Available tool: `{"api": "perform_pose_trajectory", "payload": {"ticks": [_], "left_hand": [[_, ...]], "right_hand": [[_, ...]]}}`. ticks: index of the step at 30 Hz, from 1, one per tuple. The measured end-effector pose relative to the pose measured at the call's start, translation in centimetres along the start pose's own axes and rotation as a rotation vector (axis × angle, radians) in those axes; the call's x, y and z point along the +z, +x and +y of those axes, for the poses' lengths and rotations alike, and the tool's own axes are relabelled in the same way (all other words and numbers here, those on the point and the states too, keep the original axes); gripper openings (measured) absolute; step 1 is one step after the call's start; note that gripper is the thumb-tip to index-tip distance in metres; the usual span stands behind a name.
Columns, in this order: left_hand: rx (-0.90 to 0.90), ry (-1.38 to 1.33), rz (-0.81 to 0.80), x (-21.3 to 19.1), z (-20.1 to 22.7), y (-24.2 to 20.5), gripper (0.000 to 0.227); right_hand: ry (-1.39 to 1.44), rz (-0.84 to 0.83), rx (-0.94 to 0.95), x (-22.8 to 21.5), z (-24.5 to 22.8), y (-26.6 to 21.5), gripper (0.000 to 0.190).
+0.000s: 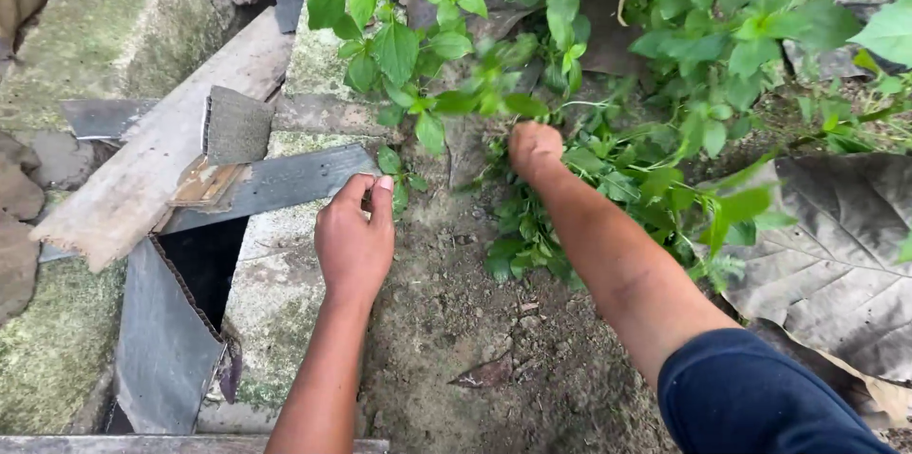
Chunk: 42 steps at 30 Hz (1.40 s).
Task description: Uproot weeds and grass by hand from soil next to plants.
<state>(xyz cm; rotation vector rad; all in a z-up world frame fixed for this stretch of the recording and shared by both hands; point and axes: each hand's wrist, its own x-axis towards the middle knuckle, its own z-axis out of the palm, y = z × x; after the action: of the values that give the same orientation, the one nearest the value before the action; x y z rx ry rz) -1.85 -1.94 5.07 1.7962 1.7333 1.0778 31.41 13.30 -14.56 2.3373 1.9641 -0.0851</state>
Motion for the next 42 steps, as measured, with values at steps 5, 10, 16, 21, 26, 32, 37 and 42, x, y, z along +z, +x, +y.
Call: {"api": "perform_pose_trajectory", "payload": {"ticks": [5,10,16,21,26,32,37,42], "left_hand": [[-0.101,0.06,-0.071,-0.4,0.0,-0.6,0.029],[-0.079,0.054,-0.054,0.3,-0.6,-0.6,0.029],[-0.043,0.042,-0.058,0.7,-1.1,-0.3,0.028],[-0.022,0.012,-0.065,2.0,-0.2,1.0,0.029],[0.095,-0.052,-0.043,3.1,1.3,1.6,0.029],[0.09,-0.04,-0.094,3.5,3.2,1.3,0.026],[0.09,0.006,-0.12,4.3,3.9,0.7,0.026],[0.096,0.002,-0.129,5.9,3.6,-0.1,0.029]], "right_hand": [[0.009,-0.006,0.11,-1.1,0.6,0.2,0.033],[0.001,-0.068,0.191,-1.2,0.8,0.5,0.03],[0.067,-0.111,0.072,-5.7,-0.9,-4.8,0.026],[-0.038,0.333,-0.632,0.3,-0.8,-16.8,0.002],[0.013,-0.159,-0.3,-1.0,2.0,-25.9,0.018],[-0.335,-0.004,-0.197,3.6,12.9,-18.7,0.02],[-0.381,0.368,-0.265,4.1,13.1,-10.3,0.018],[-0.052,0.055,0.009,-1.9,9.5,-9.4,0.022]]}}
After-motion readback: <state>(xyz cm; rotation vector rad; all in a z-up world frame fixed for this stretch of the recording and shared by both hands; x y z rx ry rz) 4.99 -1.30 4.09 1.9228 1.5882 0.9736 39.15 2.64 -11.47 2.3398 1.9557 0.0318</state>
